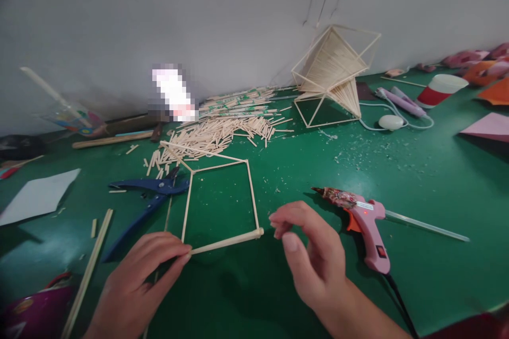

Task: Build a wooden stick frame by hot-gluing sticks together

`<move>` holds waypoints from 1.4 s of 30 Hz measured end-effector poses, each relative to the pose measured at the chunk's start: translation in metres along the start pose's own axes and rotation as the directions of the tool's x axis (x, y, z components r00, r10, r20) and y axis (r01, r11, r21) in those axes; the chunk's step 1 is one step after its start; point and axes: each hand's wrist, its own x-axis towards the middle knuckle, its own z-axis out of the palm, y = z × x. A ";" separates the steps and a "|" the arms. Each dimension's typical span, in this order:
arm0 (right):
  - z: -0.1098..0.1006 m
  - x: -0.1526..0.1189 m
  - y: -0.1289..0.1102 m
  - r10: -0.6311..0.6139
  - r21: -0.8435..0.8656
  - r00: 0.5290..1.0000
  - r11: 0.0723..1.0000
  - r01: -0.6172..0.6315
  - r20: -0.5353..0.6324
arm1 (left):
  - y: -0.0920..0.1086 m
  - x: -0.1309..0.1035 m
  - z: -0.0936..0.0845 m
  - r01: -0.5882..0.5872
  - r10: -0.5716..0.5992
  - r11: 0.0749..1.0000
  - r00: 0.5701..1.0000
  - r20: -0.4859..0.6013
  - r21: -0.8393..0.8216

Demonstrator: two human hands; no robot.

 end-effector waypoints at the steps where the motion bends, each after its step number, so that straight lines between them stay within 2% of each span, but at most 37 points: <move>1: 0.001 0.002 -0.004 0.045 0.025 0.996 0.999 -0.044 -0.082 | 0.000 0.000 0.000 0.000 0.000 1.000 1.000 0.001 -0.001; 3: 0.000 0.012 -0.017 0.153 0.066 0.961 0.988 -0.142 -0.230 | -0.001 -0.001 0.000 -0.001 0.001 1.000 1.000 -0.002 -0.006; 6: -0.005 0.036 -0.038 0.261 0.176 0.914 0.961 -0.214 -0.312 | -0.002 -0.003 0.000 -0.009 0.009 1.000 1.000 -0.012 -0.014; 9: -0.007 0.063 -0.040 0.279 0.285 0.908 0.939 -0.191 -0.312 | -0.002 -0.004 0.001 -0.010 0.010 1.000 1.000 -0.002 -0.013; 12: 0.001 0.075 -0.021 0.195 0.209 0.902 0.971 -0.120 -0.385 | -0.002 -0.003 0.000 -0.005 0.005 1.000 1.000 0.002 -0.011; 17: 0.016 0.060 0.011 0.261 0.110 0.931 0.965 -0.240 -0.254 | -0.001 -0.002 0.000 -0.021 0.021 0.999 1.000 -0.004 -0.028; 21: 0.015 0.047 0.017 0.169 -0.061 0.978 0.982 -0.177 -0.121 | 0.000 -0.001 0.000 -0.023 0.023 1.000 1.000 -0.005 -0.012; 27: 0.009 0.045 0.020 0.107 -0.151 0.989 0.981 -0.122 -0.099 | 0.001 -0.002 0.000 -0.023 0.022 1.000 0.999 -0.033 -0.010; 32: 0.011 0.045 0.024 0.102 -0.159 0.992 0.981 -0.113 -0.073 | 0.000 -0.003 0.000 -0.029 0.029 0.999 0.999 -0.035 -0.013; 35: 0.011 0.044 0.022 0.024 -0.110 1.000 0.994 -0.025 -0.007 | 0.000 -0.004 0.001 -0.028 0.028 0.999 0.999 -0.028 -0.020; 38: 0.009 0.041 0.019 -0.118 -0.024 0.991 0.993 0.120 0.056 | -0.001 -0.004 0.001 -0.024 0.023 0.999 0.999 -0.027 -0.030; 42: 0.006 0.042 0.016 -0.335 0.008 0.935 0.942 0.336 0.117 | -0.003 -0.004 0.001 -0.019 0.019 0.999 1.000 -0.014 -0.029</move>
